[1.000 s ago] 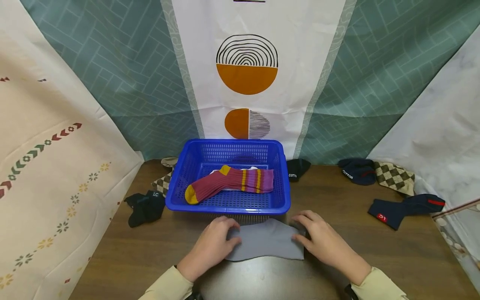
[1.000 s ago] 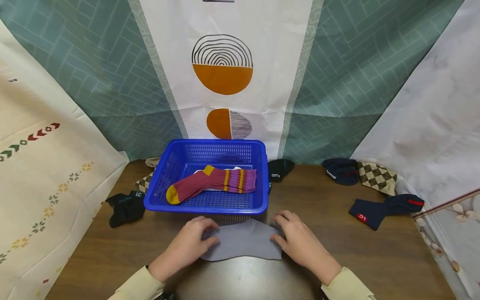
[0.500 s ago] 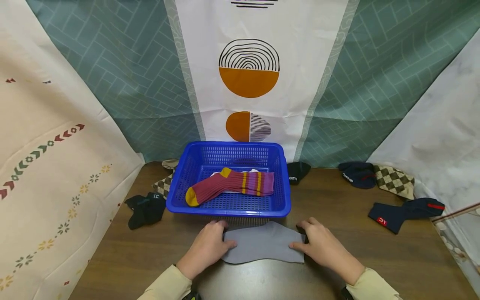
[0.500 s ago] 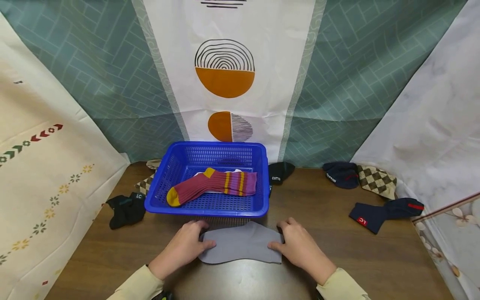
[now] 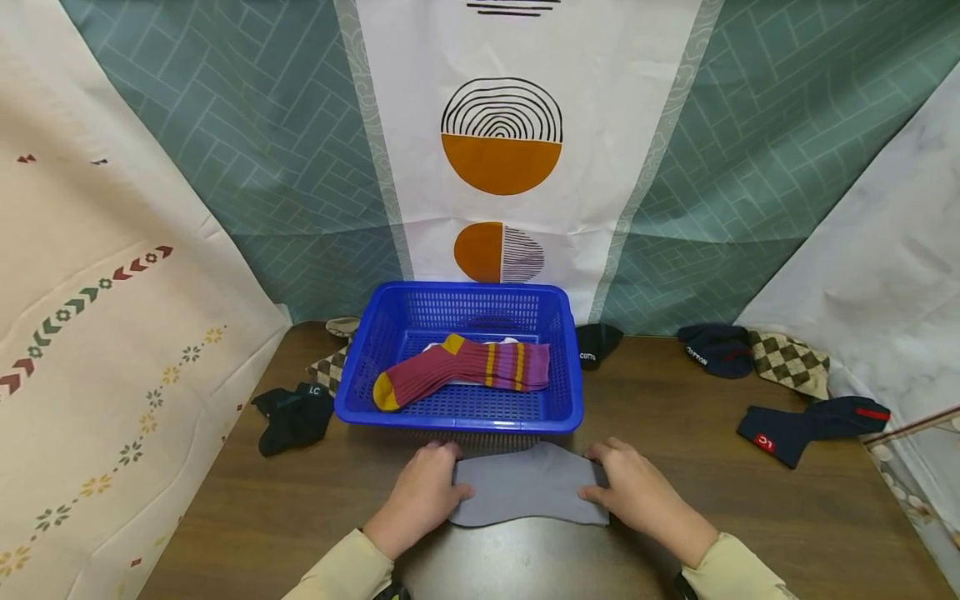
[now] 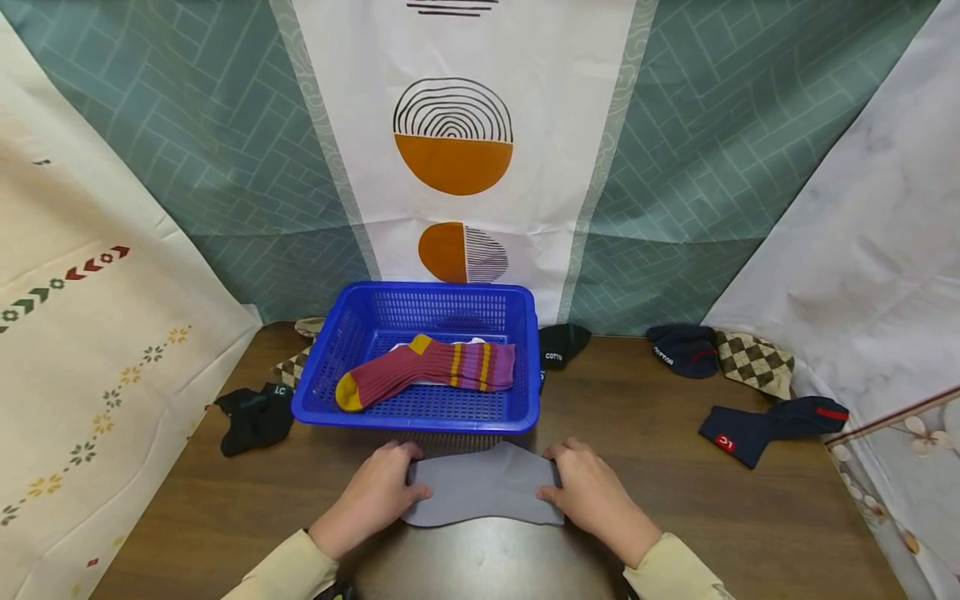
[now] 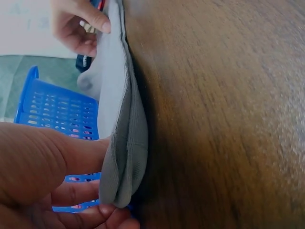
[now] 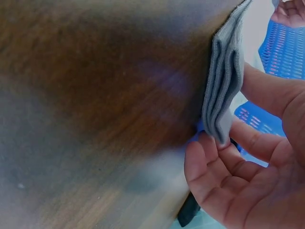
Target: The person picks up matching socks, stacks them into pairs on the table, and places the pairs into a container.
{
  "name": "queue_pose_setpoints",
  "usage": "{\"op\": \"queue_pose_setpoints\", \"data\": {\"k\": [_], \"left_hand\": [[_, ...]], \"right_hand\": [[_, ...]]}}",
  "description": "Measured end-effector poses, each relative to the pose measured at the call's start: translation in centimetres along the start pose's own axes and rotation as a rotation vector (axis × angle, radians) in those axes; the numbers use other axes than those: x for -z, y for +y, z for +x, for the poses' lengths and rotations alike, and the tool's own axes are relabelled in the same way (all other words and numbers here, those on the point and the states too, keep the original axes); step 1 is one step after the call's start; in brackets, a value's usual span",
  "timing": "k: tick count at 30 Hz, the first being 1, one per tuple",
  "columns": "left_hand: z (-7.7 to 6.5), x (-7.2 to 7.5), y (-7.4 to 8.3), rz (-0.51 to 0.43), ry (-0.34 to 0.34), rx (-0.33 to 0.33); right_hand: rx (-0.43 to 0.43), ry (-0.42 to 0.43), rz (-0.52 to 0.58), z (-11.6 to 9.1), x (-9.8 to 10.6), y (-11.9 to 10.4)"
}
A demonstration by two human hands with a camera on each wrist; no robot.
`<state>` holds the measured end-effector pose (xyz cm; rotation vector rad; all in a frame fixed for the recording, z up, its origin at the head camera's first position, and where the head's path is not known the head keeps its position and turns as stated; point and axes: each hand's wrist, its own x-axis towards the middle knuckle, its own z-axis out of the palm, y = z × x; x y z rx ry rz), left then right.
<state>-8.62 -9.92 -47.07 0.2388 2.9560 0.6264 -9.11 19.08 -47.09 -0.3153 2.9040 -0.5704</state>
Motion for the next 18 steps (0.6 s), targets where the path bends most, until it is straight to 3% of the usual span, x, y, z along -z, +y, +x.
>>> {"op": "queue_pose_setpoints", "data": {"k": [9,18], "left_hand": [[-0.1,-0.1,0.1,0.011,0.016,-0.009],[-0.5,-0.2,0.1,0.018,0.024,-0.076]], "right_hand": [[0.032,0.005,0.032,-0.2,0.0,0.0],[0.227,0.054,0.005,-1.0,-0.3,1.0]]}}
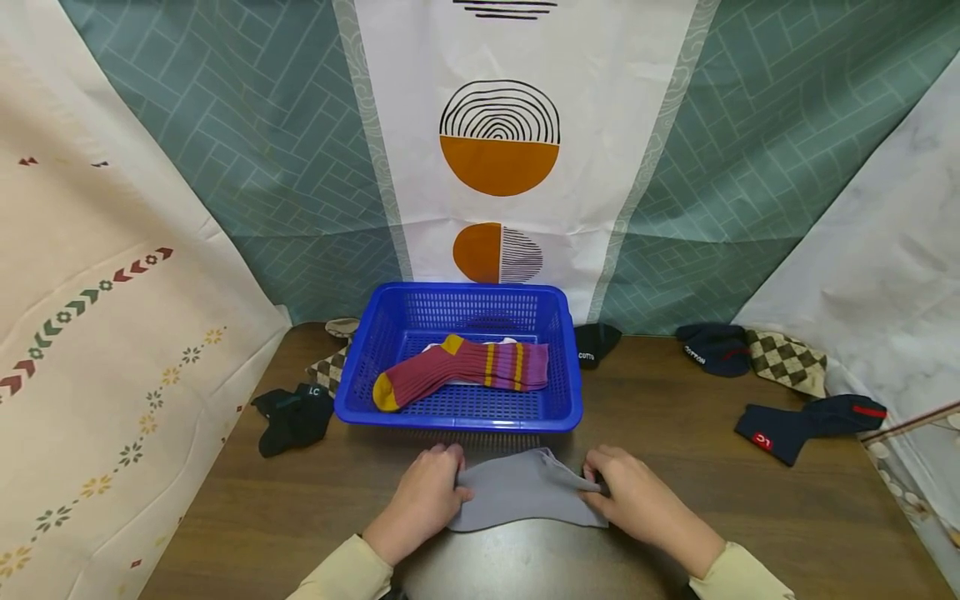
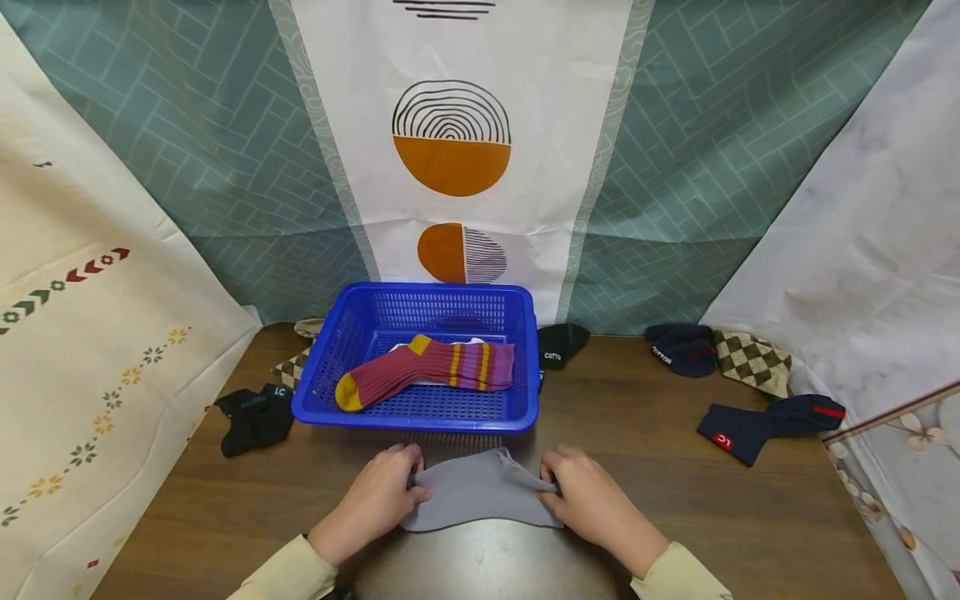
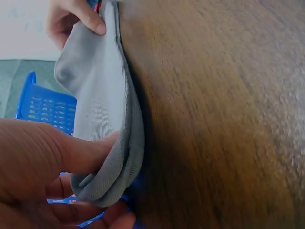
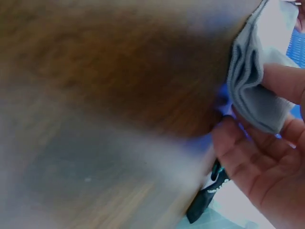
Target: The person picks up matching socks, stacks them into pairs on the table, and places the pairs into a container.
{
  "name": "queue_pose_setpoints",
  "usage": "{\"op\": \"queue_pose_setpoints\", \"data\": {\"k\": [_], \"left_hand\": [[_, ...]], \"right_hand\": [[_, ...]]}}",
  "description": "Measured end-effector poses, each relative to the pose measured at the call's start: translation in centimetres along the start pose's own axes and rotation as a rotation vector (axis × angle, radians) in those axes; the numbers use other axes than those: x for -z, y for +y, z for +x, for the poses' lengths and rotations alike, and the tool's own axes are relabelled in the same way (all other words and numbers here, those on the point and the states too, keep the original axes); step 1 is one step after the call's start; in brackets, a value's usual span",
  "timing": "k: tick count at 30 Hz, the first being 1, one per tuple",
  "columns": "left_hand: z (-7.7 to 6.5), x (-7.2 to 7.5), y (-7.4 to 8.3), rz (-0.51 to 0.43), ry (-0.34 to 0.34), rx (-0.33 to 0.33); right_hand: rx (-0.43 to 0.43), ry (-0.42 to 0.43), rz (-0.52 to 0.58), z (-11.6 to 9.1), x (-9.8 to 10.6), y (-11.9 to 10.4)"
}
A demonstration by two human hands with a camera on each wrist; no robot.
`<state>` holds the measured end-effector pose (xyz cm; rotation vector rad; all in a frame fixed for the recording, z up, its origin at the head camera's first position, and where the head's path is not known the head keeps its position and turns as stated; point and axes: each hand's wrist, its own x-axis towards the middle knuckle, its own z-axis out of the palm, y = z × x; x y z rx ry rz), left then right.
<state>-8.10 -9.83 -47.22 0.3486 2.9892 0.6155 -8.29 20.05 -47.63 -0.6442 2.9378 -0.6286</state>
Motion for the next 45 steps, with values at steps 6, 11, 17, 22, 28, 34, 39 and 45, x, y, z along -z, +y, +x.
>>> {"op": "queue_pose_setpoints", "data": {"k": [6,11,17,22,28,34,39,45], "left_hand": [[-0.1,0.2,-0.4,-0.079,-0.085,-0.074],[-0.2,1.1,-0.7,-0.206,-0.169,-0.108],[-0.6,2.1,-0.6,-0.239,-0.107,-0.147],[-0.9,3.2,-0.5,-0.291,-0.090,-0.165],[-1.1,5.0,-0.5,-0.365,-0.057,-0.180],[-0.8,6.8,-0.2,-0.468,-0.015,-0.132],[-0.4,7.6,0.1,-0.536,0.075,-0.066],[-0.2,8.2,0.1,-0.603,0.164,-0.051]], "right_hand": [[0.081,0.023,0.092,-0.7,-0.2,0.3],[0.176,0.104,0.143,-1.1,-0.2,0.4],[0.236,0.179,0.173,-1.3,0.5,0.0],[0.255,0.197,0.186,-1.7,1.6,-0.4],[0.313,0.275,0.207,-1.8,3.1,-0.9],[0.457,0.346,0.263,-0.7,5.1,-1.3],[0.437,0.248,0.273,-0.3,6.7,-1.6],[0.379,0.159,0.273,0.5,7.8,-2.0]]}}
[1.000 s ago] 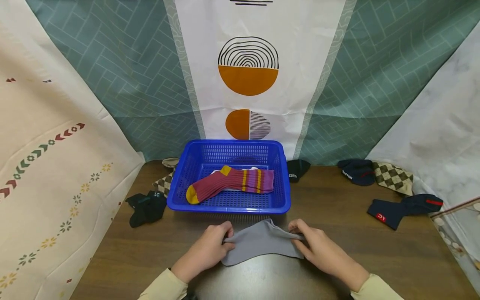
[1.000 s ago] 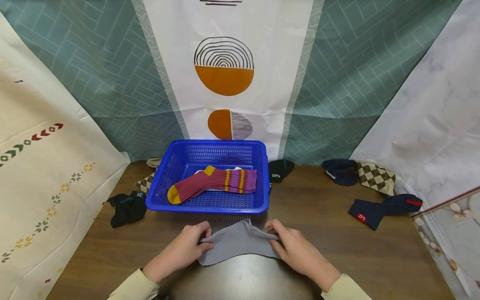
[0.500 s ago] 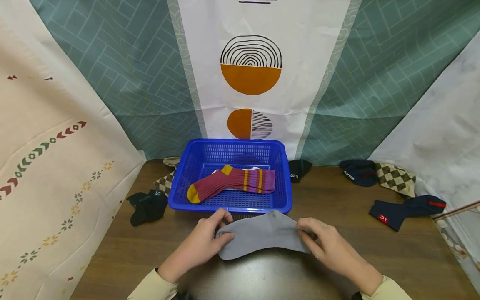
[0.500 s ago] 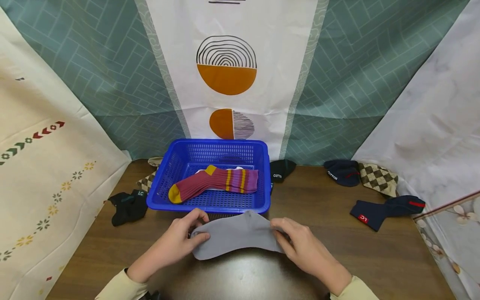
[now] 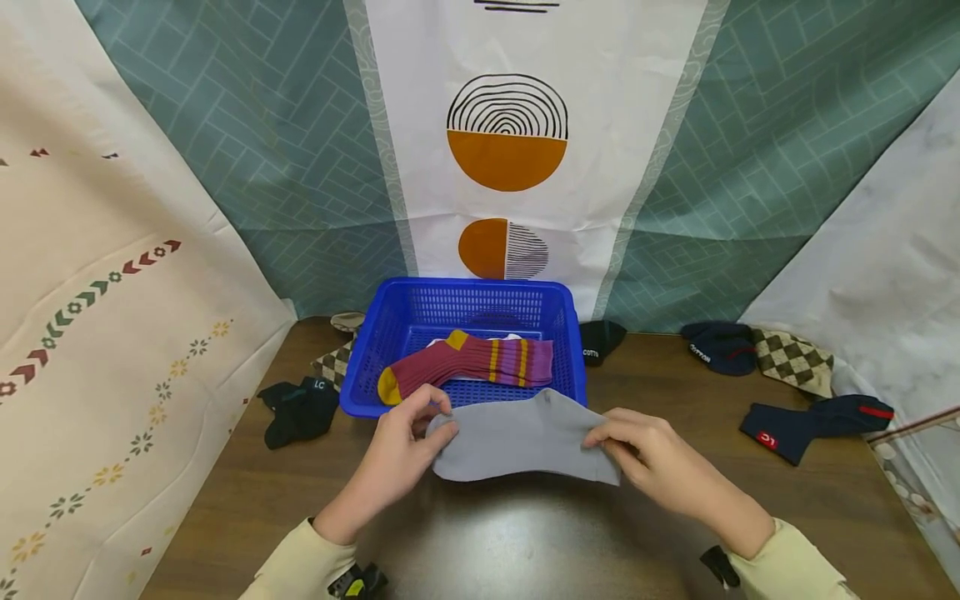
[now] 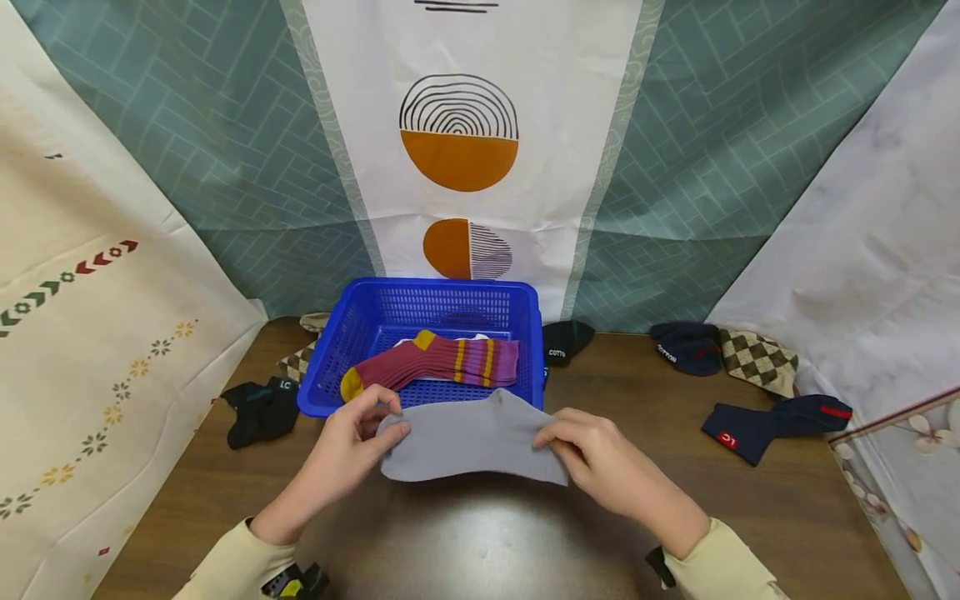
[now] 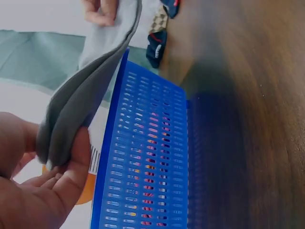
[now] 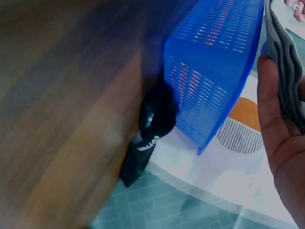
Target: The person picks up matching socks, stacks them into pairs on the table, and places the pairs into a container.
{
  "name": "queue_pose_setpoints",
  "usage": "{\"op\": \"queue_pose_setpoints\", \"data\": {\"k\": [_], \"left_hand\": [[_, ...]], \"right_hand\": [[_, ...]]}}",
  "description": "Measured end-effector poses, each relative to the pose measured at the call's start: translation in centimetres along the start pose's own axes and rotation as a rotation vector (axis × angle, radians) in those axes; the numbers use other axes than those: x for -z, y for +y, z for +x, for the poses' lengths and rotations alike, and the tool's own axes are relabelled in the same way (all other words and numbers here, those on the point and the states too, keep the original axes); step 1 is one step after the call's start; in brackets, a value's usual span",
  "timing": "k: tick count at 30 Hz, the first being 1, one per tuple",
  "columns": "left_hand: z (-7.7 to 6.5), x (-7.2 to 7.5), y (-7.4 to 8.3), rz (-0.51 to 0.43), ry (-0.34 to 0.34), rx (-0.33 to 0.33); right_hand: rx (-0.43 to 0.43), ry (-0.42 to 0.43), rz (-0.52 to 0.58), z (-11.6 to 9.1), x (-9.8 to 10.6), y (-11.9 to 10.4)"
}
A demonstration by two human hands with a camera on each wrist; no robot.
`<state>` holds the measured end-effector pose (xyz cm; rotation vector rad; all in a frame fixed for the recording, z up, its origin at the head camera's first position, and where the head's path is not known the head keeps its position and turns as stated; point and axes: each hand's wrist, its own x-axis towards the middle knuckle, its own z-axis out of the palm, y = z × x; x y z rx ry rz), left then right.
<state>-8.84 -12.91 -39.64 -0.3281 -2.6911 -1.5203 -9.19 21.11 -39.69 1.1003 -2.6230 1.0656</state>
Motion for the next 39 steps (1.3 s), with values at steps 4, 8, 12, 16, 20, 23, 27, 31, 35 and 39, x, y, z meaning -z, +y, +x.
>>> {"op": "queue_pose_setpoints", "data": {"k": [4,8,12,16,20,23,27,31,35,39], "left_hand": [[0.4,0.4,0.0,-0.024,0.016,-0.022],[1.1,1.0,0.1,0.022,0.001,-0.006],[2.0,1.8,0.2,0.069,-0.029,0.010],[3.4,3.0,0.1,0.116,-0.018,0.001],[5.2,4.1,-0.3,0.159,0.012,-0.010],[6.8,4.9,-1.0,0.183,0.028,-0.008],[8.7,5.5,-2.3,0.225,0.037,0.009],[10.2,5.8,-3.7,0.265,0.039,0.040],[11.0,5.6,-4.8,0.303,0.048,0.074],[11.6,5.0,-6.0,0.354,0.038,0.094]], "right_hand": [[-0.018,0.000,0.001,1.1,0.5,0.0],[-0.037,-0.011,-0.019,2.4,1.2,0.2],[-0.057,-0.031,-0.062,4.1,1.7,0.2],[-0.076,-0.068,-0.109,6.3,1.9,0.0],[-0.095,-0.105,-0.165,9.2,1.8,0.2],[-0.114,-0.125,-0.199,11.5,1.5,0.9],[-0.139,-0.158,-0.219,14.1,0.5,2.1],[-0.170,-0.202,-0.211,15.9,-0.8,3.2],[-0.231,-0.246,-0.176,17.1,-1.9,4.4],[-0.266,-0.275,-0.163,17.6,-3.2,5.4]]}}
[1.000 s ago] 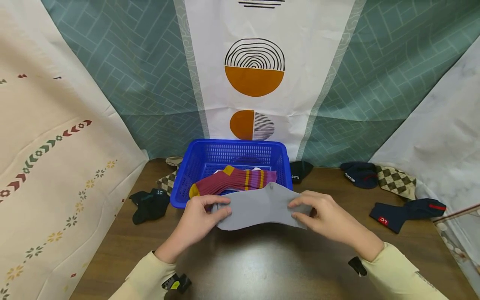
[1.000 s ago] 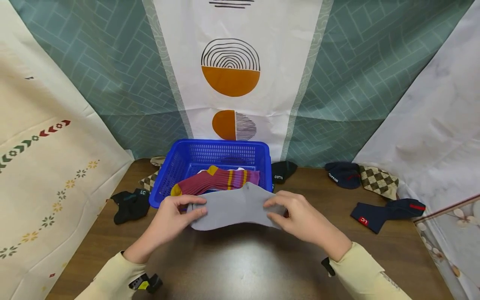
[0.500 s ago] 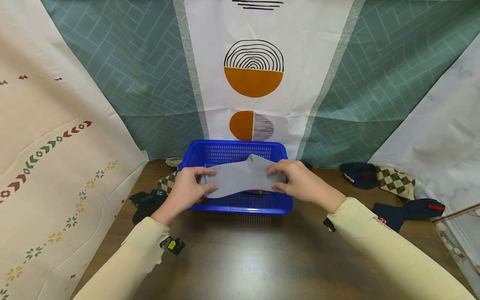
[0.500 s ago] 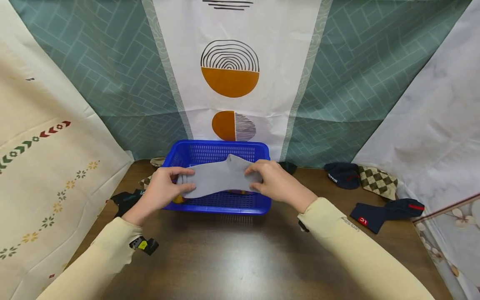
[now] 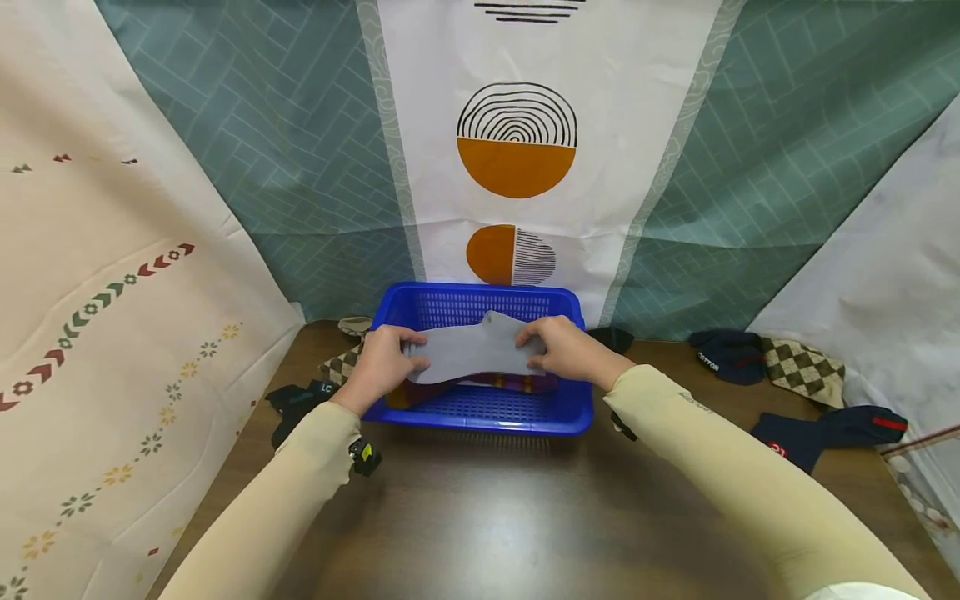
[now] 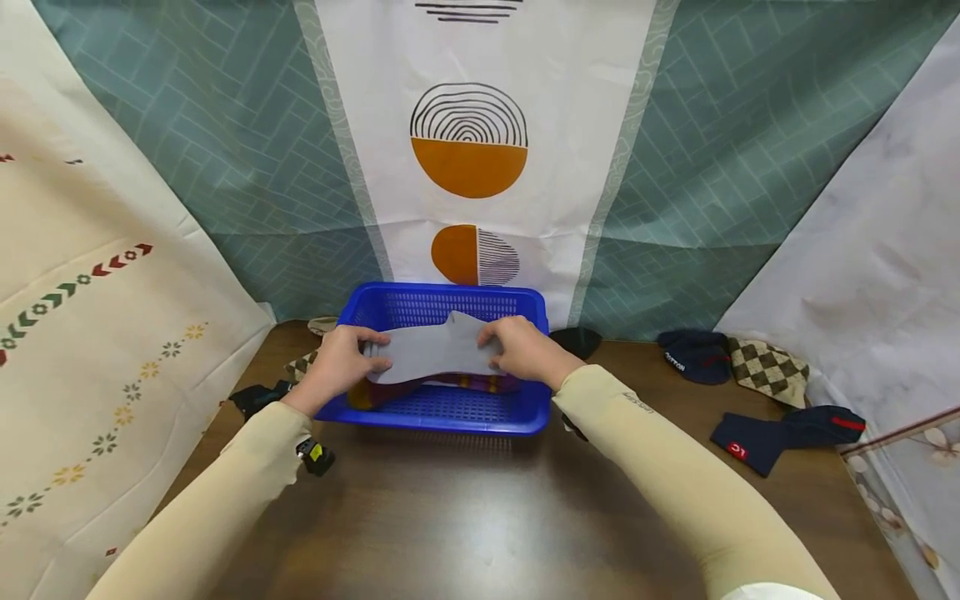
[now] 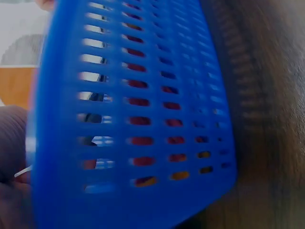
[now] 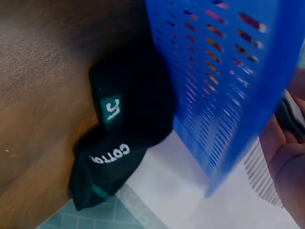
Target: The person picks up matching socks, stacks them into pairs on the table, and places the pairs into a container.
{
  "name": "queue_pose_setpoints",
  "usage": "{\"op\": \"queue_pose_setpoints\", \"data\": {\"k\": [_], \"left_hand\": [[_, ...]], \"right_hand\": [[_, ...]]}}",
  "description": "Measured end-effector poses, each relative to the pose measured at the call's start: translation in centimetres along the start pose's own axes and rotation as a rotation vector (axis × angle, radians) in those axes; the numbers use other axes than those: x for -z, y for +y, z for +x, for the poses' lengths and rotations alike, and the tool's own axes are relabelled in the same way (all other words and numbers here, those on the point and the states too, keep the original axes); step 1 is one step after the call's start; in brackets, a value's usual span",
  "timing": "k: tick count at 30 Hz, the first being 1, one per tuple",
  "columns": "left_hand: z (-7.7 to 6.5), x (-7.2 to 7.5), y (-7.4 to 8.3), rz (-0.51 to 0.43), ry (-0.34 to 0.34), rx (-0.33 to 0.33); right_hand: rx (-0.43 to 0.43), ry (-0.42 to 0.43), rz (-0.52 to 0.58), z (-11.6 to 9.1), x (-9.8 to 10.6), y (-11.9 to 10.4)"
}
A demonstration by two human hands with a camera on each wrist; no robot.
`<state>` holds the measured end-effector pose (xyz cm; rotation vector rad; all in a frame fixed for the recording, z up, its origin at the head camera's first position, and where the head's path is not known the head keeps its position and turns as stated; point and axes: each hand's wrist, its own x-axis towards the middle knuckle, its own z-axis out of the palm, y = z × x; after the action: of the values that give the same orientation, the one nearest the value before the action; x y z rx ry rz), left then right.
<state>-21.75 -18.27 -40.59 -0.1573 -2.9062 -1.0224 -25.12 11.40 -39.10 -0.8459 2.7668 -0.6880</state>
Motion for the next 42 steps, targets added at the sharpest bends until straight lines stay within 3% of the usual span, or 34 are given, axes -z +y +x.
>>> {"op": "queue_pose_setpoints", "data": {"k": [7,16,24,29,36,42], "left_hand": [[0.6,-1.8,-1.1,0.055,-0.056,0.070],[1.2,-2.3,-1.5,0.089,-0.080,0.085],[1.4,-2.7,-1.8,0.123,-0.129,0.108],[1.4,-2.0,-1.2,0.177,-0.147,0.101],[1.2,-1.2,0.0,0.314,-0.064,-0.001],[1.3,-2.2,-0.1,0.323,-0.207,0.003]], "right_hand": [[-0.010,-0.038,-0.029,0.9,-1.9,0.8],[-0.006,-0.029,-0.066,1.3,-2.5,1.3],[0.024,-0.024,-0.223,0.9,-3.1,1.1],[0.062,0.061,-0.283,0.8,-2.9,0.9],[0.062,0.123,-0.358,0.8,-2.7,0.4],[0.062,0.058,-0.405,0.8,-3.1,0.2]]}}
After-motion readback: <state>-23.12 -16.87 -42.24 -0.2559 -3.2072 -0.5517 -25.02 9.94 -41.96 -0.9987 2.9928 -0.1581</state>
